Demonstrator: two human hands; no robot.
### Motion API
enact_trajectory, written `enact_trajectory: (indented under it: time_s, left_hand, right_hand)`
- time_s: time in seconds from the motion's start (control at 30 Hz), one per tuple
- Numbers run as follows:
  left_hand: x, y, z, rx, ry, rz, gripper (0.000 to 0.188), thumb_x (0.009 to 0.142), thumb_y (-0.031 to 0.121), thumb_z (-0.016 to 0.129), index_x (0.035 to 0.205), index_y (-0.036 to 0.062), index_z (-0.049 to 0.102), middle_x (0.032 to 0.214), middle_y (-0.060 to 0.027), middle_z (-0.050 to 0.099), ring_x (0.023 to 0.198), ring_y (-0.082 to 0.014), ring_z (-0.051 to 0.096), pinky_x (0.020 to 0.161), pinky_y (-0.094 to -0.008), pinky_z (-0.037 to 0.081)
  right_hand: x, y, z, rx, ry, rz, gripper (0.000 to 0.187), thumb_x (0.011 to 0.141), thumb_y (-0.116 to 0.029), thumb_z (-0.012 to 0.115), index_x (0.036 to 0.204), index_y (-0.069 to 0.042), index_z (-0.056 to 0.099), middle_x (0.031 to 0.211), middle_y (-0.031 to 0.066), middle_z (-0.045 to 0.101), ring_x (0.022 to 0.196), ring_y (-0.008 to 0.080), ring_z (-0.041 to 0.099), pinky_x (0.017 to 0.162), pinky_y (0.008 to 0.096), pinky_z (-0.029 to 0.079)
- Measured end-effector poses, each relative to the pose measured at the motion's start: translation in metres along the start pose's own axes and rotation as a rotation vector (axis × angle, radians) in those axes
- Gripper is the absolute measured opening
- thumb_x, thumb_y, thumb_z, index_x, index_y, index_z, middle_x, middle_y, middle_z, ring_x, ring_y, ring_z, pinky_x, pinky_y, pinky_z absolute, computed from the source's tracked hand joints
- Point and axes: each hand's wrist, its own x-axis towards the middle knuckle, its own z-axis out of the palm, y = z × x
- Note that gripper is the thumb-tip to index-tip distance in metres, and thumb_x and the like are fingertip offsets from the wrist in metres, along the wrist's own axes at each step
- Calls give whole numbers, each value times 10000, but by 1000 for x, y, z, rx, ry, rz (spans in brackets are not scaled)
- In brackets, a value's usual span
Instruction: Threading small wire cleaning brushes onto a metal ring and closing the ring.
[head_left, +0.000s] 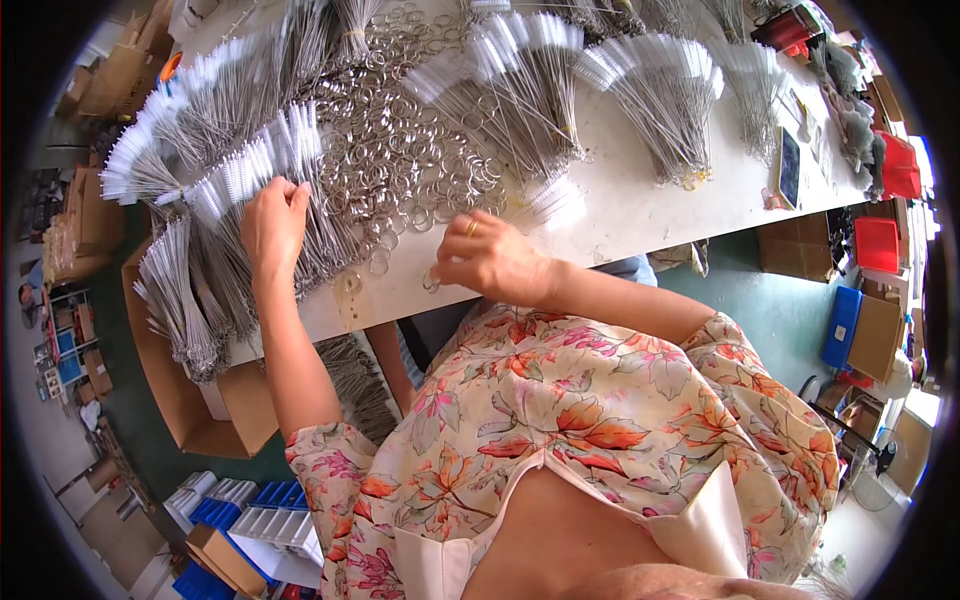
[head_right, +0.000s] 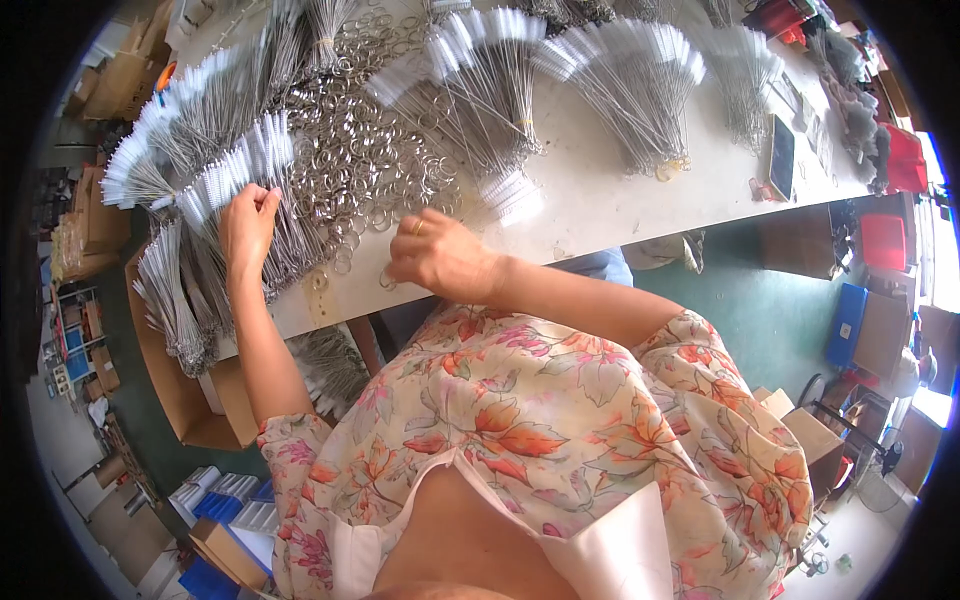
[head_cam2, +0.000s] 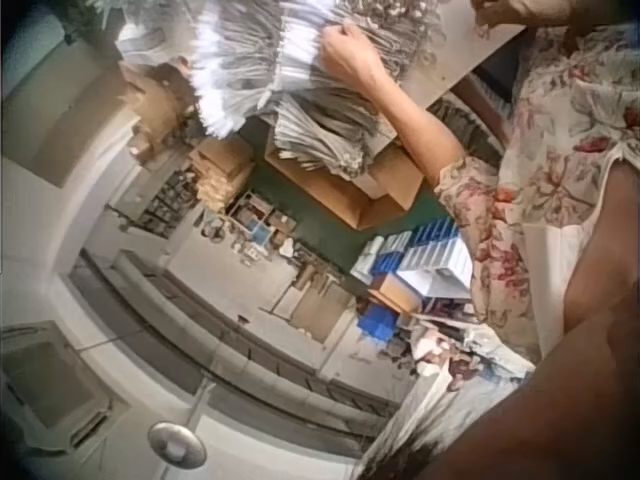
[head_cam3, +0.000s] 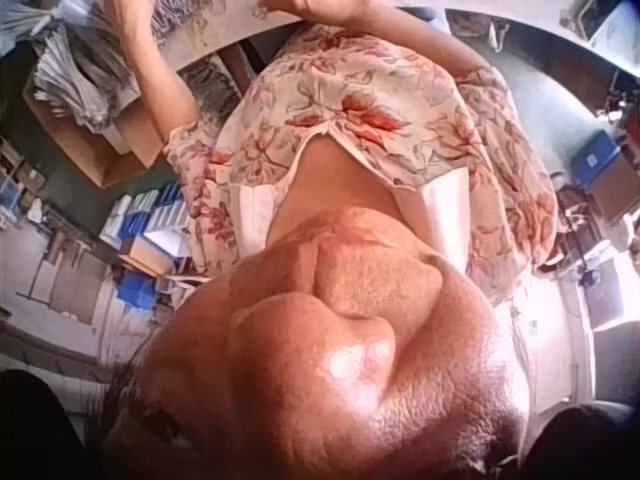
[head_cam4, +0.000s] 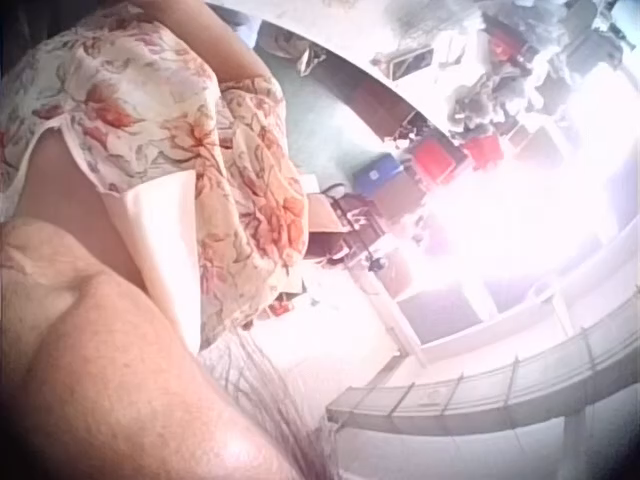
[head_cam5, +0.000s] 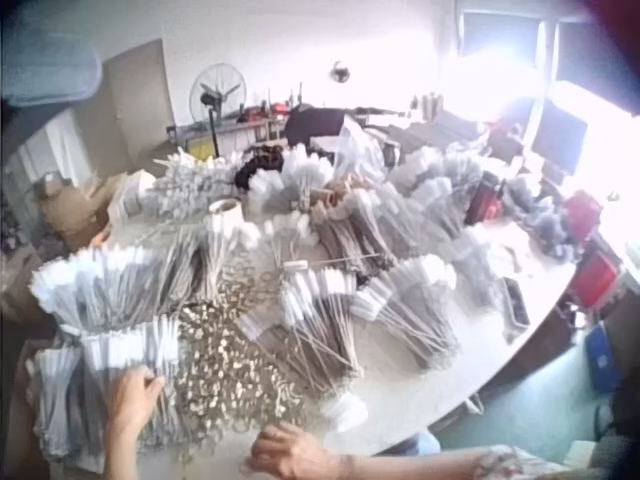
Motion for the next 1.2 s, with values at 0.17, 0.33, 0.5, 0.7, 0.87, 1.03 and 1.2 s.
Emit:
enact_trajectory:
  time_s: [0.17,0.33,0.5,0.7,0.87,1.03,1.2]
  left_hand:
    - [-18,-16,-6,-157,102,-83,251,821,303,596,782,54,590,702,-140,614,679,-334,587,593,-397,443]
    - [-26,3,-22,-701,488,-6,198,867,231,554,848,36,588,673,-121,628,614,-250,621,592,-318,476]
    - [-37,-69,-71,-838,566,-389,263,899,283,494,982,54,594,732,-92,625,595,-134,605,584,-273,504]
    - [-34,-156,-25,-104,-15,-306,442,778,430,603,863,-3,630,815,-195,628,731,-315,597,692,-367,455]
    - [-38,-247,-9,-325,17,-254,292,835,241,597,922,-37,614,780,-115,647,619,-169,555,595,-304,451]
    - [-32,-209,-16,-566,15,-465,201,871,216,550,782,36,545,618,-20,528,376,-69,332,330,-248,221]
    - [-27,-201,-20,-607,-18,-477,198,863,208,556,769,35,551,620,-21,533,372,-74,339,327,-250,226]
  right_hand:
    - [33,67,-52,-176,163,433,103,734,-174,602,828,-137,620,797,42,595,747,213,579,666,341,479]
    - [43,122,-95,-292,-186,854,370,753,-438,595,891,-103,671,869,82,656,817,274,619,711,402,468]
    - [29,159,-94,45,4,920,295,716,-300,687,906,-75,682,759,48,639,684,133,567,636,275,437]
    - [29,157,-148,610,715,840,221,850,-235,582,910,-31,642,778,-4,560,594,51,463,567,213,404]
    - [-6,164,-202,452,739,989,243,880,-248,510,851,-37,626,688,30,557,541,94,496,511,241,414]
    - [-63,164,-204,-332,253,1038,210,785,-298,541,880,-172,679,735,71,652,713,243,630,678,349,486]
    - [-60,164,-187,-422,91,1073,197,733,-271,590,860,-146,674,838,68,657,778,249,622,687,365,480]
